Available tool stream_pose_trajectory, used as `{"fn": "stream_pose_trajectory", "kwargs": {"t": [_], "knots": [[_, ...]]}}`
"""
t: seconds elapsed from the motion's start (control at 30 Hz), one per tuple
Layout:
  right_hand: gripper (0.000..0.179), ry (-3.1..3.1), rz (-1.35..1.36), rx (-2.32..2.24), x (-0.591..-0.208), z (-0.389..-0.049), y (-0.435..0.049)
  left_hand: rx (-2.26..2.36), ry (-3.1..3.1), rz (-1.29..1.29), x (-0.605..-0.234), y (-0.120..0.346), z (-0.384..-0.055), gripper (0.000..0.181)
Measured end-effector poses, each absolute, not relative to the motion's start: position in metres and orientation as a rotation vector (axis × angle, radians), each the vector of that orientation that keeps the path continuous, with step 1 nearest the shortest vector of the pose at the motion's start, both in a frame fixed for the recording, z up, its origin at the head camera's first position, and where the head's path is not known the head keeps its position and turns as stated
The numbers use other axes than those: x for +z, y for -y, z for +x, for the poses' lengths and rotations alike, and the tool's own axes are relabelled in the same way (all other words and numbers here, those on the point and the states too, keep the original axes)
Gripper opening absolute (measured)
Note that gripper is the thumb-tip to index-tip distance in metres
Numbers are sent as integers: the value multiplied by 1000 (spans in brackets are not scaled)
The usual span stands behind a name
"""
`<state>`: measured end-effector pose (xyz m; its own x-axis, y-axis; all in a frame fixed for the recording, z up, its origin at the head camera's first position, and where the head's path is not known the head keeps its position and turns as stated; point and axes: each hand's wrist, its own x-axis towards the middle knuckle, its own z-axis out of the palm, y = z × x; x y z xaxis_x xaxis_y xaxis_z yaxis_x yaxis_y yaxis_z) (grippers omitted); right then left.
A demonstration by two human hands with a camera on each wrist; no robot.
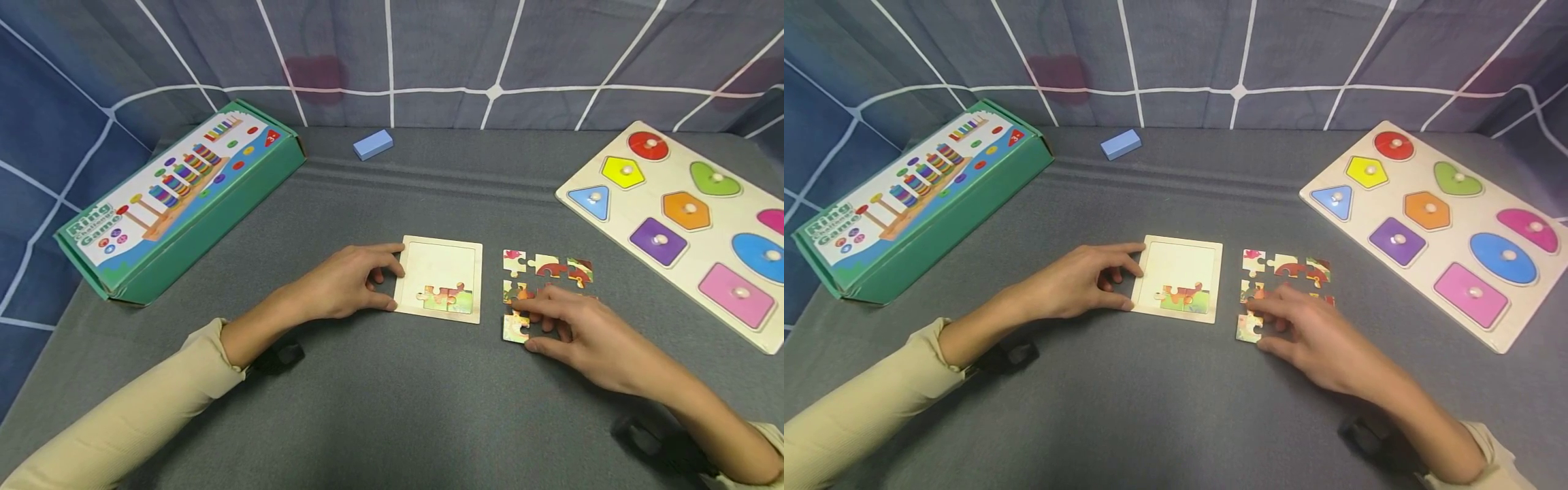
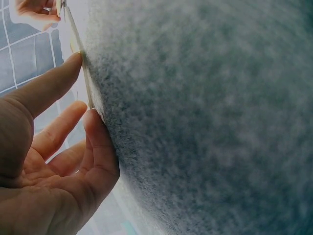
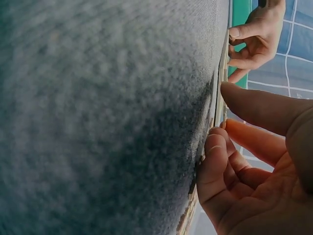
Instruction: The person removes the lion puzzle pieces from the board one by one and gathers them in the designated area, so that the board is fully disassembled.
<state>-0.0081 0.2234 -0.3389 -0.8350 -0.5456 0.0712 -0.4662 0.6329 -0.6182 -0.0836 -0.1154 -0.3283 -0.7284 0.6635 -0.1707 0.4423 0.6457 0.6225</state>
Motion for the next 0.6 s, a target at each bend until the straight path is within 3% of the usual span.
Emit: {"fn": "stream_pose_trajectory", "kwargs": {"t": [0.6], "knots": [[54,-2765,-828,-793,-339,-6,-223,782,-2484,877,-329,115,-84,38]]}}
